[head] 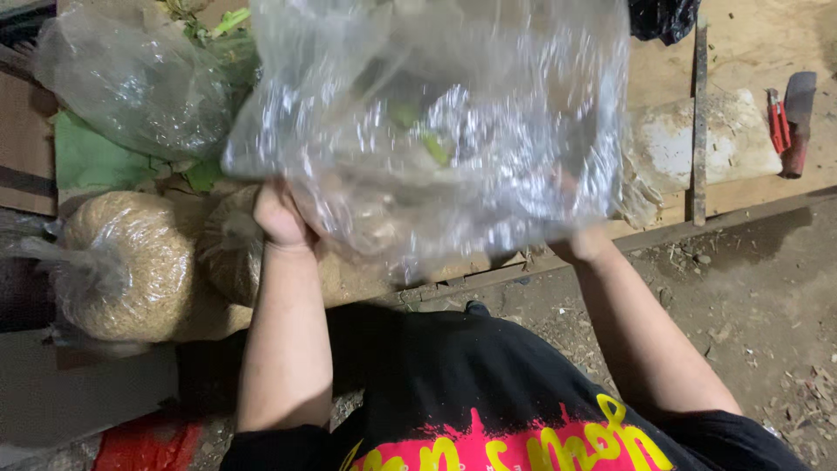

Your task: The person scoops grains from a large sack using a green scoop and transfers them into a clear plastic bag. The person repeatedly fills the bag and adjusts its position on the table.

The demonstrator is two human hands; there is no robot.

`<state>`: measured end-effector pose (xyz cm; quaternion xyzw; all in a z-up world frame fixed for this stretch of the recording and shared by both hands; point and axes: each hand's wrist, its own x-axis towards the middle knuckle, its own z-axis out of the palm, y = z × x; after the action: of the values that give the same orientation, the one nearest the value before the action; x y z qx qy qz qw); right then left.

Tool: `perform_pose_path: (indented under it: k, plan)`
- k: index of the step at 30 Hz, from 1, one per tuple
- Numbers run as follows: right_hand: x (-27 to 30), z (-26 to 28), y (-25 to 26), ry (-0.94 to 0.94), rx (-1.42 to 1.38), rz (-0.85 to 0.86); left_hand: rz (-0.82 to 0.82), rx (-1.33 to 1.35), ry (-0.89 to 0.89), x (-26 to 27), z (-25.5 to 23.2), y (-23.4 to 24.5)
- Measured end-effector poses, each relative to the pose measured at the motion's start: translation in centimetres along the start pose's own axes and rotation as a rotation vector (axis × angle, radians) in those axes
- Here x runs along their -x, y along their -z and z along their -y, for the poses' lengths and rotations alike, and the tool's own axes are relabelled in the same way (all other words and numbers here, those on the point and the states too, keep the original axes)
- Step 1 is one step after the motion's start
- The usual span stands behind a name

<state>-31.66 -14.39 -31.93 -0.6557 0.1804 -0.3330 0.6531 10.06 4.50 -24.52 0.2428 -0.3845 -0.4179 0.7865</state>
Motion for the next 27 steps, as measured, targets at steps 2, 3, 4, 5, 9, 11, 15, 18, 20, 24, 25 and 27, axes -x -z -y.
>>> perform_pose_path:
  k: [2, 3, 4, 5, 9, 11, 15, 18, 20, 24, 25, 27]
  plan:
    - [-0.7, 1.8, 0.1, 0.116, 0.205, 0.139, 0.111, 0.004, 0.009, -0.2, -1.2, -2.1]
    - [-1.0, 2.7, -0.1, 0.174, 0.307, 0.208, 0.165, 0.008, 0.014, -0.3, -1.7, -3.1]
    - [-1.3, 3.3, -0.6, 0.143, 0.377, 0.18, 0.22, 0.012, 0.019, -0.3, -2.2, -4.2]
    - [-1.8, 3.9, -1.1, 0.142, 0.393, 0.184, 0.237, 0.008, 0.032, -0.4, -2.8, -5.1]
    - [-2.5, 4.5, -2.1, 0.077, 0.363, 0.168, 0.267, 0.064, 0.156, -0.9, -4.8, -7.1]
    - [-2.7, 3.7, -2.0, 0.083, 0.361, 0.203, 0.358, 0.216, 0.277, -1.6, -5.2, -6.5]
    - [-1.6, 1.4, -1.1, -0.107, 0.483, 0.337, 0.158, -0.093, 0.364, -1.6, -3.8, -3.8]
    - [-1.7, 2.1, 0.3, -0.391, 0.743, 0.474, 0.275, -0.288, 0.295, -1.0, -2.6, -2.5]
    - [-1.9, 4.1, 1.4, -0.625, 0.854, 0.549, 0.293, -0.398, 0.255, -0.5, -2.1, -2.5]
    - [-2.0, 9.7, 2.8, -0.419, 0.207, 0.38, 0.411, -0.231, 0.184, 0.2, -2.0, -4.1]
    - [-2.0, 10.3, 2.5, -0.312, -0.058, 0.352, 0.455, -0.207, 0.159, 0.2, -2.2, -4.6]
    - [-2.4, 10.3, 1.7, -0.081, -0.585, 0.288, 0.504, -0.172, 0.174, 0.1, -2.7, -5.7]
